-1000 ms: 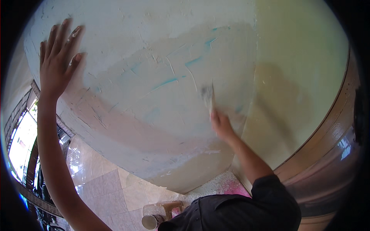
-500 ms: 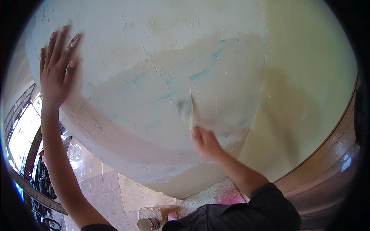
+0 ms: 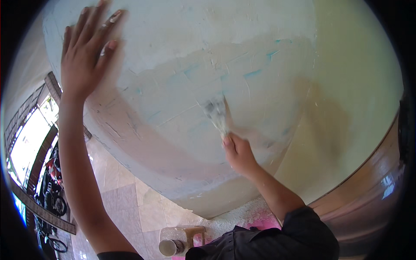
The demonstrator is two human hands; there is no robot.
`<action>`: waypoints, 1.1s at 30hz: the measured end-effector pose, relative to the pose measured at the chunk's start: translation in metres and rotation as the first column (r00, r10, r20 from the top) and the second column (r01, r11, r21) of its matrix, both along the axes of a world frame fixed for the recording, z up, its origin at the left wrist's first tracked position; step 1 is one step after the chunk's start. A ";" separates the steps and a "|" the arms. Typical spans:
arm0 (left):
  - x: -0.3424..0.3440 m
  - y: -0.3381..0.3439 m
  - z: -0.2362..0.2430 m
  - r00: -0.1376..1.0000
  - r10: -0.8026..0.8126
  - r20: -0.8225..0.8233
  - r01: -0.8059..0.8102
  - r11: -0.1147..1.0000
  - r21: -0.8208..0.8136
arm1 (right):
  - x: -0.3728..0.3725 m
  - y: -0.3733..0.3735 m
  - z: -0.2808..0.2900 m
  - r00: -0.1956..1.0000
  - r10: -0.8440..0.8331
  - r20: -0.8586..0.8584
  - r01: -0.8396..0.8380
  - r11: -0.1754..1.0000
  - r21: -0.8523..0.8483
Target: The person plasters a wall by scooping plaster from a bucket with a putty knife and spreading it onto the wall.
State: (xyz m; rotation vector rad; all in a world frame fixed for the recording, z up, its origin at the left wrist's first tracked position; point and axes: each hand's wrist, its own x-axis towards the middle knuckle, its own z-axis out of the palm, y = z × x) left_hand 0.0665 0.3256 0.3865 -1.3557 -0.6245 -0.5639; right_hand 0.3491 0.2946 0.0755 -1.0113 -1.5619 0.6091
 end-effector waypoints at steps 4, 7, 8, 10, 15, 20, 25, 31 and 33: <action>0.010 -0.008 -0.003 0.998 0.040 0.048 -0.039 0.999 -0.011 | -0.003 -0.042 -0.138 0.999 0.030 -0.022 -0.032 0.991 -0.132; 0.007 -0.007 -0.003 0.997 0.033 0.070 -0.033 0.999 -0.003 | -0.012 -0.044 -0.124 0.999 0.039 0.022 -0.039 0.999 0.019; 0.003 -0.005 -0.006 0.997 0.029 0.067 -0.028 0.999 -0.022 | -0.017 -0.038 -0.082 1.000 0.018 -0.006 -0.018 0.998 0.053; 0.002 -0.006 -0.003 0.997 0.033 0.067 -0.035 0.999 0.023 | -0.017 -0.026 -0.005 0.996 -0.036 -0.076 0.038 0.999 0.026; -0.002 -0.003 -0.005 0.998 -0.004 0.064 0.003 1.000 0.019 | -0.005 -0.005 -0.035 0.972 -0.231 -0.050 0.228 0.972 -0.049; -0.007 -0.001 -0.004 0.998 0.000 0.056 -0.002 1.000 0.024 | -0.003 -0.053 -0.142 0.971 -0.034 -0.236 -0.007 0.985 -0.173; 0.023 -0.040 -0.016 0.976 0.091 0.200 -0.046 0.975 -0.219 | -0.034 -0.035 0.029 0.989 0.005 -0.146 0.001 0.999 0.042; 0.026 -0.048 -0.016 0.967 0.090 0.240 -0.028 0.968 -0.251 | -0.062 -0.020 -0.082 0.992 -0.054 -0.113 0.039 0.991 -0.128; 0.024 -0.046 -0.016 0.963 0.102 0.250 -0.040 0.969 -0.243 | -0.061 -0.052 -0.170 0.975 0.042 -0.216 -0.097 0.963 -0.253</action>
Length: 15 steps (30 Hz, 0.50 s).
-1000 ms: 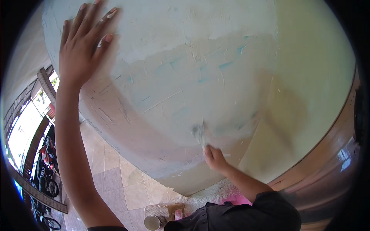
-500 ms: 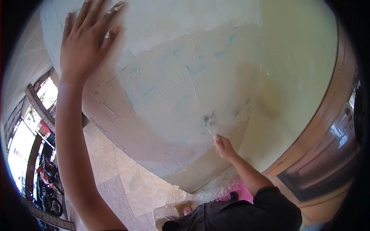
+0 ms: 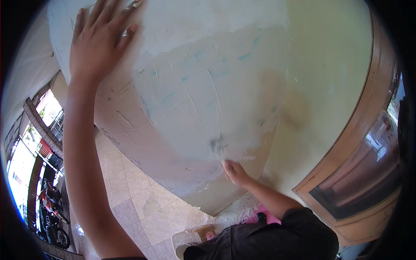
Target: The person plasters a wall by scooping plaster from a bucket with a putty knife and spreading it onto the wall.
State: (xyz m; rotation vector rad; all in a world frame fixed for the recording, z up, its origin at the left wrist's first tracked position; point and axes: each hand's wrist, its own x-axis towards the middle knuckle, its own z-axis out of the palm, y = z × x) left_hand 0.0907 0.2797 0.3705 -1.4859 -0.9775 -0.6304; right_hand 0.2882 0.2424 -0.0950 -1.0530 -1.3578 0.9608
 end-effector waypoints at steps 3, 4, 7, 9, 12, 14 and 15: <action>-0.003 0.001 0.002 1.000 -0.007 -0.015 0.007 0.999 -0.032 | 0.006 -0.002 0.001 0.998 0.031 -0.051 -0.030 0.999 0.022; -0.004 0.001 0.002 0.999 -0.039 -0.017 0.039 0.999 -0.022 | 0.007 -0.005 0.020 0.996 -0.004 -0.091 0.010 0.997 0.072; -0.009 0.009 0.001 0.997 -0.074 -0.031 0.074 0.997 -0.003 | 0.004 0.012 0.148 0.957 0.203 -0.207 -0.154 0.961 0.228; -0.007 0.010 0.002 0.996 -0.082 -0.039 0.084 0.996 0.028 | -0.004 0.017 0.208 0.933 0.283 -0.223 -0.206 0.927 0.313; -0.005 0.007 0.001 1.000 -0.006 -0.027 0.007 1.000 0.030 | -0.022 0.027 0.238 0.969 0.224 -0.107 -0.189 0.946 0.265; -0.003 0.006 -0.001 0.998 -0.055 -0.015 0.055 0.998 0.023 | -0.027 0.033 0.206 0.980 0.170 -0.101 -0.146 0.968 0.205; -0.002 0.005 0.000 0.999 -0.052 -0.015 0.053 0.998 0.025 | -0.032 0.035 0.180 0.988 0.124 -0.089 -0.110 0.983 0.147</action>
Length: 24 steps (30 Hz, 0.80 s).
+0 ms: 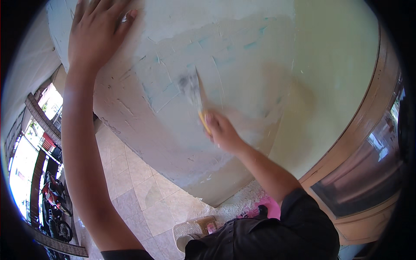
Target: The person plasters a wall by scooping plaster from a bucket with a putty knife and spreading it onto the wall.
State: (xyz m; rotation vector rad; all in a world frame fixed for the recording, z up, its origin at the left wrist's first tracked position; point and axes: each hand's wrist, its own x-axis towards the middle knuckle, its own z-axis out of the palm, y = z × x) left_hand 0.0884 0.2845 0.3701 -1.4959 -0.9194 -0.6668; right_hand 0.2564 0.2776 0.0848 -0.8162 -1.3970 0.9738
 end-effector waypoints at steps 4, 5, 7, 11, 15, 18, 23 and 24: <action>-0.001 -0.001 -0.001 1.000 0.000 0.003 0.000 1.000 -0.015 | -0.005 -0.042 -0.131 0.991 0.124 -0.046 -0.131 0.972 -0.197; 0.001 0.001 -0.001 0.999 -0.051 0.008 0.051 0.998 -0.045 | 0.003 -0.041 -0.128 0.992 0.122 -0.037 -0.127 0.973 -0.191; -0.003 0.006 0.001 1.000 -0.026 0.003 0.026 0.999 -0.021 | 0.006 -0.048 -0.111 0.977 0.211 -0.009 -0.211 0.974 -0.087; -0.009 0.005 0.000 1.000 -0.025 0.013 0.025 1.000 -0.001 | -0.006 -0.030 0.021 0.996 0.064 0.063 -0.071 0.990 0.125; -0.002 0.002 -0.002 0.998 -0.065 0.024 0.065 0.998 0.005 | -0.021 -0.004 -0.017 0.974 -0.110 0.196 0.092 0.991 0.098; -0.006 0.009 -0.005 0.998 -0.054 0.012 0.054 0.998 -0.014 | -0.035 -0.032 -0.123 0.990 0.086 0.108 -0.077 0.993 -0.085; -0.008 0.004 0.002 0.999 -0.043 -0.004 0.043 0.999 0.000 | -0.026 -0.034 -0.051 0.976 0.060 0.208 -0.095 0.982 0.164; -0.007 0.004 0.001 0.999 -0.046 0.010 0.046 0.999 0.011 | -0.031 -0.030 -0.013 0.988 0.061 0.142 -0.081 0.986 0.147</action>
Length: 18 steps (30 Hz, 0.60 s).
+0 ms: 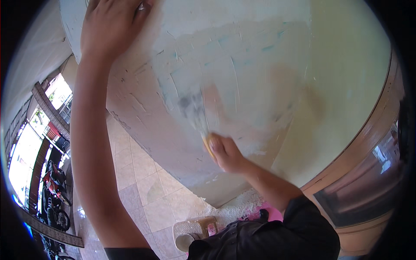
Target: The person plasters a wall by scooping plaster from a bucket with a putty knife and spreading it onto the wall.
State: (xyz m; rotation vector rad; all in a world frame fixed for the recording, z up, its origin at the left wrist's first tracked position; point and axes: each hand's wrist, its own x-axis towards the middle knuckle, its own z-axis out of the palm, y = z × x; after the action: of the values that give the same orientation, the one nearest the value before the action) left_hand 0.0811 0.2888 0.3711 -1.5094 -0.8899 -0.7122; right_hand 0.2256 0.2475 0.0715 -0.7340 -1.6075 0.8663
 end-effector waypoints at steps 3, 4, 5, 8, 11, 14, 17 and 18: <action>0.002 0.000 0.000 0.999 -0.033 0.017 0.034 0.999 -0.031 | -0.008 0.020 0.052 0.997 -0.003 -0.071 -0.003 0.997 -0.082; 0.002 0.000 -0.001 0.999 -0.034 0.016 0.035 0.999 -0.029 | -0.010 0.023 0.056 0.992 0.012 -0.127 -0.030 0.989 -0.142; 0.002 -0.001 -0.002 0.999 -0.030 0.019 0.031 0.999 -0.040 | -0.009 0.022 0.044 0.992 0.011 -0.128 -0.029 0.990 -0.139; -0.004 0.006 -0.001 1.000 -0.016 0.004 0.016 1.000 -0.024 | -0.010 0.014 -0.046 1.000 -0.005 -0.001 0.005 0.990 -0.140; -0.002 0.007 0.000 0.999 -0.039 -0.006 0.039 0.999 -0.018 | 0.004 -0.009 -0.072 0.996 0.085 -0.029 -0.089 0.978 -0.190; -0.002 0.008 0.002 0.999 -0.030 -0.012 0.029 0.999 -0.015 | 0.010 0.002 -0.025 0.998 0.036 0.051 -0.035 0.999 -0.019; -0.007 0.007 0.003 1.000 -0.013 -0.016 0.013 1.000 0.000 | -0.010 0.020 0.036 1.000 0.019 0.022 -0.019 0.999 0.026; -0.005 0.006 0.002 1.000 -0.020 -0.009 0.020 1.000 -0.011 | -0.011 0.023 0.043 1.000 0.023 -0.014 -0.023 1.000 0.011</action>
State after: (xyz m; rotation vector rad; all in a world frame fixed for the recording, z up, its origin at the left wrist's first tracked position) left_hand 0.0758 0.2950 0.3735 -1.5315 -0.8742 -0.7160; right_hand 0.2143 0.2705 0.1145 -0.7021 -1.6095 0.8770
